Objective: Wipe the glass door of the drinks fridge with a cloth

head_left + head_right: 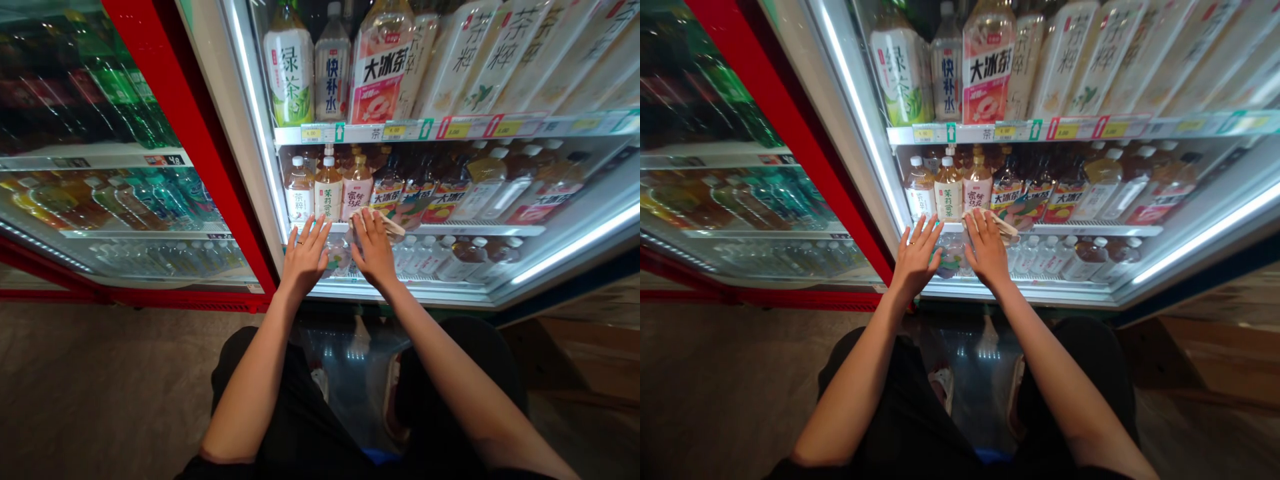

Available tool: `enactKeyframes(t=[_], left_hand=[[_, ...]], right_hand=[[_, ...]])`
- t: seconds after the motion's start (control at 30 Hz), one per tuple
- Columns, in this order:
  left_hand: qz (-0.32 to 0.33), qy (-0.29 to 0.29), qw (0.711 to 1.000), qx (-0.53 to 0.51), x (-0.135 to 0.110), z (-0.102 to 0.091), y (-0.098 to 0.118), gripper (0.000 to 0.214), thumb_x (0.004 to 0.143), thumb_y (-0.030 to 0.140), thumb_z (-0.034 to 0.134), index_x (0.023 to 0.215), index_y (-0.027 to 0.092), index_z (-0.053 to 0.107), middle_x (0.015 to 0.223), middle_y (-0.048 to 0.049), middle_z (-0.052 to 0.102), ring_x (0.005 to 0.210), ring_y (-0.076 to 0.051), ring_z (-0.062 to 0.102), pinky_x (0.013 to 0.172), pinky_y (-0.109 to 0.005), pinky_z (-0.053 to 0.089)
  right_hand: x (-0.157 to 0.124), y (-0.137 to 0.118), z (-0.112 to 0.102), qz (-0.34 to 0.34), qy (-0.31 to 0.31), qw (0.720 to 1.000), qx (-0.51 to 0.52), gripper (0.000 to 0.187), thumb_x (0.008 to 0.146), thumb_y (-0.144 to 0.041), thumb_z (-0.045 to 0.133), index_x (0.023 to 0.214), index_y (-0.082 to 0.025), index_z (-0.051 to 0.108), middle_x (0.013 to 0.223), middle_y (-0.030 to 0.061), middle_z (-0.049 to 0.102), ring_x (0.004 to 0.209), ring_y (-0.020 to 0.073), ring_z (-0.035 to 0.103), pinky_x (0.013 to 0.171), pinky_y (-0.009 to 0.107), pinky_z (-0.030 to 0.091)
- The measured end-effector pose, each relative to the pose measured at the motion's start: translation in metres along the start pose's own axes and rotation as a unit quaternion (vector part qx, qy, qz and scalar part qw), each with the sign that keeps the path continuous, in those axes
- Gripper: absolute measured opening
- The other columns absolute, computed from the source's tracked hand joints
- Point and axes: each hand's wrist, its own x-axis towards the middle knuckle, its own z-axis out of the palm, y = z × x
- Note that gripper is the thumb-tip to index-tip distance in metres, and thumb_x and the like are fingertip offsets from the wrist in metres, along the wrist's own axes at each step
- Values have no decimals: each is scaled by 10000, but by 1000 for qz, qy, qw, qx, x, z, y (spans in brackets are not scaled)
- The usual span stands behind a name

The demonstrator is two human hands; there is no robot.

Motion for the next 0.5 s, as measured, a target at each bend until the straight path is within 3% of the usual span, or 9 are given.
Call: enactKeyframes(t=[0.1,0.3,0.5], left_hand=[[-3,1,1000,0,-1,-1,-2,695,1066,185,492,1742,260,349,1813,-55,352,1721,-257,232,1415,-545,184],[-12,0,1000,2,-3,-7,-3,661,1080,189,468,1730,261,372,1824,-50,326,1724,-252,214,1417,-539,178],[-16,12,1000,-9,-3,-8,-5,655,1075,190,485,1720,253,389,1814,-55,348,1719,-259,236,1415,-549,180]], right_hand=[[-4,-1,-1,-19,-30,999,-5,801,1085,-266,486,1800,-330,131,1857,40,264,1723,334,217,1382,617,296],[-2,-4,-4,34,9,999,-16,876,1092,-262,458,1793,-348,-61,1889,22,80,1734,371,135,1371,678,273],[12,-16,-4,-34,-53,998,-9,799,1094,-260,439,1804,-309,75,1860,39,245,1724,335,207,1384,618,280]])
